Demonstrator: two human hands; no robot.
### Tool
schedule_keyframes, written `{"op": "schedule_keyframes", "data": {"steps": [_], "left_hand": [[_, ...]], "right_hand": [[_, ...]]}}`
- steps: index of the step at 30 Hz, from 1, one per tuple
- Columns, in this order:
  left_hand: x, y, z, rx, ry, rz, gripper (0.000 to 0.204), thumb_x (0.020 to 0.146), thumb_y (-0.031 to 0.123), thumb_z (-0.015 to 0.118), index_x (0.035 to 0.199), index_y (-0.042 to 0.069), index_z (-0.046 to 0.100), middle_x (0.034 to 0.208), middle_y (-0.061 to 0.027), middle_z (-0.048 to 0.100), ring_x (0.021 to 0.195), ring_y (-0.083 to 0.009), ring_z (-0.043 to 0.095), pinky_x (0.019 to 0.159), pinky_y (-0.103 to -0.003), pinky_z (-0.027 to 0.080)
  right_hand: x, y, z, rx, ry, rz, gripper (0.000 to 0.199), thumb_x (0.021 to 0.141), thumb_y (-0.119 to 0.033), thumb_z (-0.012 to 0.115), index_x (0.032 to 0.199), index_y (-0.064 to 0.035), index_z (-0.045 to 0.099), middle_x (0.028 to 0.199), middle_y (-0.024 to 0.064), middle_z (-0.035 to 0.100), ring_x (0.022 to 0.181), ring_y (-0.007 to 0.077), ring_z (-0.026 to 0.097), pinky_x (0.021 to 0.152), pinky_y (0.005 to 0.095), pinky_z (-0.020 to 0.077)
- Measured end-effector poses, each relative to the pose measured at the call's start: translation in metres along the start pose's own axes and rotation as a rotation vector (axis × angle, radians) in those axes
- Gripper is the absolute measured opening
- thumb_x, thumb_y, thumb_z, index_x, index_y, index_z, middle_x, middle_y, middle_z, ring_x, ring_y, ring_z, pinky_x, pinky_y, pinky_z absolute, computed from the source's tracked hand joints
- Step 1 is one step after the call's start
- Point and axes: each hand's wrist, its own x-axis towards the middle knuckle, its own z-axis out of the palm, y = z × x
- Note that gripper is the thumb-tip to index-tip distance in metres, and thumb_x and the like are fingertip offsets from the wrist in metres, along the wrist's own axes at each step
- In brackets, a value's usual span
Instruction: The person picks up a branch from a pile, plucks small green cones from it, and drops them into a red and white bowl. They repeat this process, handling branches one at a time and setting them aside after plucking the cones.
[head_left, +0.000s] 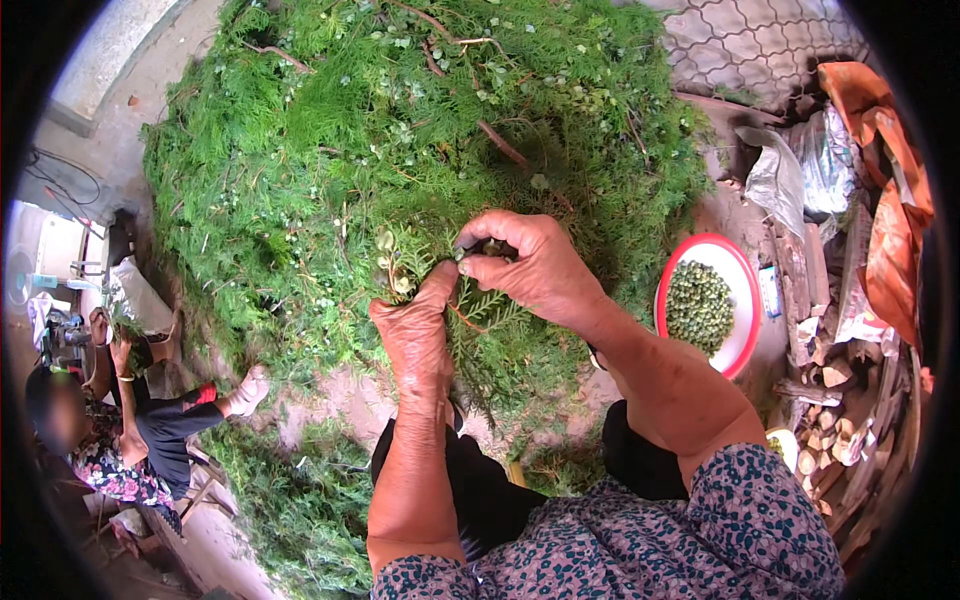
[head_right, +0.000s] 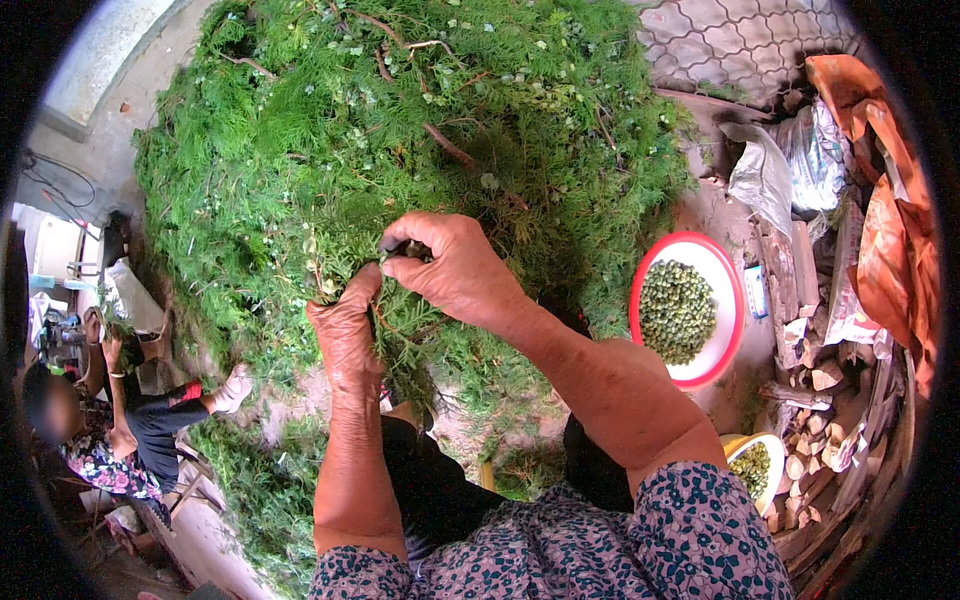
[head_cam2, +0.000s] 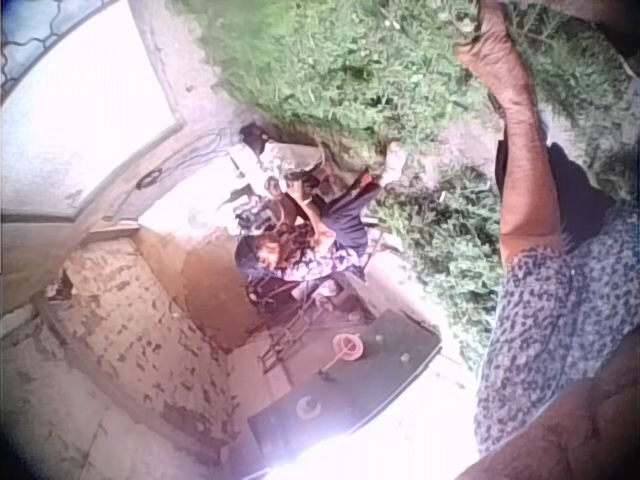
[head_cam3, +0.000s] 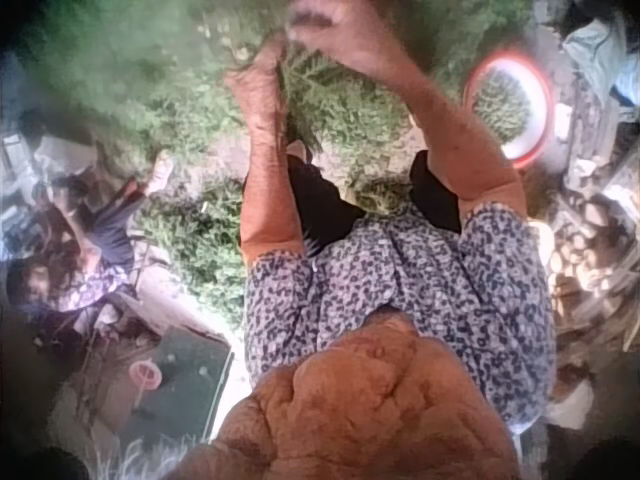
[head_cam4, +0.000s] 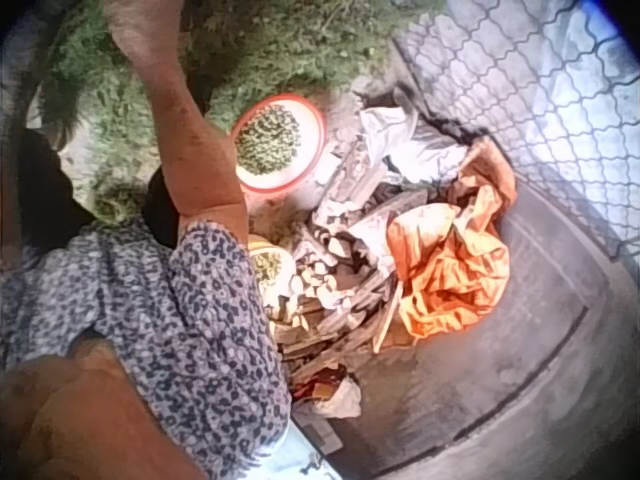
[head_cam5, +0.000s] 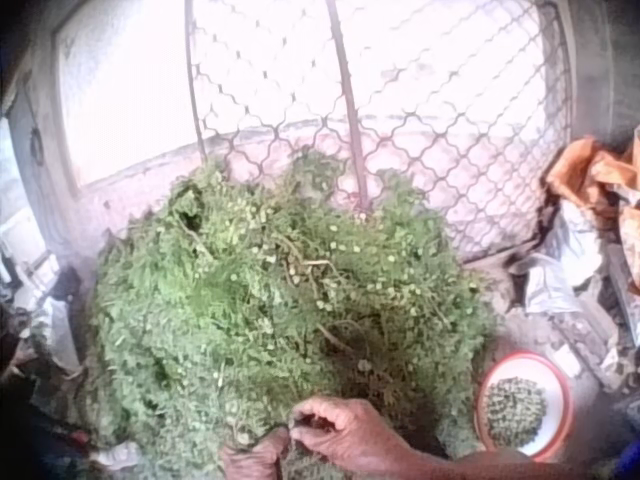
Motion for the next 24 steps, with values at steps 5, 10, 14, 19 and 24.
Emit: {"op": "schedule_keyframes", "data": {"steps": [5,10,14,19,24], "left_hand": [[0.000,-0.001,-0.002,-0.152,-0.034,-0.099,0.014,0.071,0.002,0.064,0.084,0.002,0.061,0.074,-0.0021,0.061,0.059,-0.0101,0.054,0.053,-0.024,0.044],[-0.004,0.004,-0.003,-0.197,-0.060,-0.135,0.015,0.070,0.003,0.065,0.085,0.003,0.061,0.075,-0.0028,0.061,0.058,-0.0105,0.054,0.052,-0.025,0.044],[-0.007,0.006,-0.005,-0.198,-0.126,-0.191,0.018,0.070,0.009,0.067,0.085,0.003,0.060,0.071,-0.0017,0.059,0.054,-0.0106,0.052,0.052,-0.025,0.043],[-0.001,-0.002,-0.016,-0.238,-0.146,-0.200,0.021,0.072,0.017,0.067,0.065,0.013,0.048,0.052,0.0058,0.033,0.048,-0.0087,0.033,0.056,-0.027,0.037],[-0.013,0.002,-0.031,-0.441,-0.125,-0.177,0.015,0.079,0.018,0.059,0.069,0.012,0.050,0.050,0.0042,0.036,0.045,-0.0102,0.035,0.060,-0.032,0.041]], "right_hand": [[-0.003,-0.004,0.003,0.869,-0.013,0.540,0.014,0.077,-0.004,0.061,0.090,0.0001,0.058,0.073,0.0038,0.058,0.059,0.0090,0.053,0.045,0.0209,0.0389],[-0.006,-0.002,0.002,1.015,-0.009,0.654,0.013,0.077,-0.004,0.061,0.089,-0.0006,0.057,0.072,0.0058,0.058,0.056,0.0128,0.054,0.042,0.0211,0.0376],[-0.008,0.004,-0.006,1.105,-0.173,0.559,0.011,0.078,-0.006,0.061,0.086,-0.0006,0.057,0.070,0.0064,0.057,0.056,0.0148,0.056,0.041,0.0213,0.0379],[-0.017,0.000,-0.042,0.974,0.002,0.468,0.011,0.080,-0.005,0.057,0.091,-0.0027,0.057,0.080,0.0084,0.060,0.062,0.0149,0.056,0.046,0.0207,0.0417],[-0.049,0.017,-0.103,0.787,0.296,0.437,0.024,0.081,-0.010,0.056,0.103,-0.0022,0.049,0.086,0.0102,0.058,0.071,0.0182,0.059,0.055,0.0269,0.0482]]}}
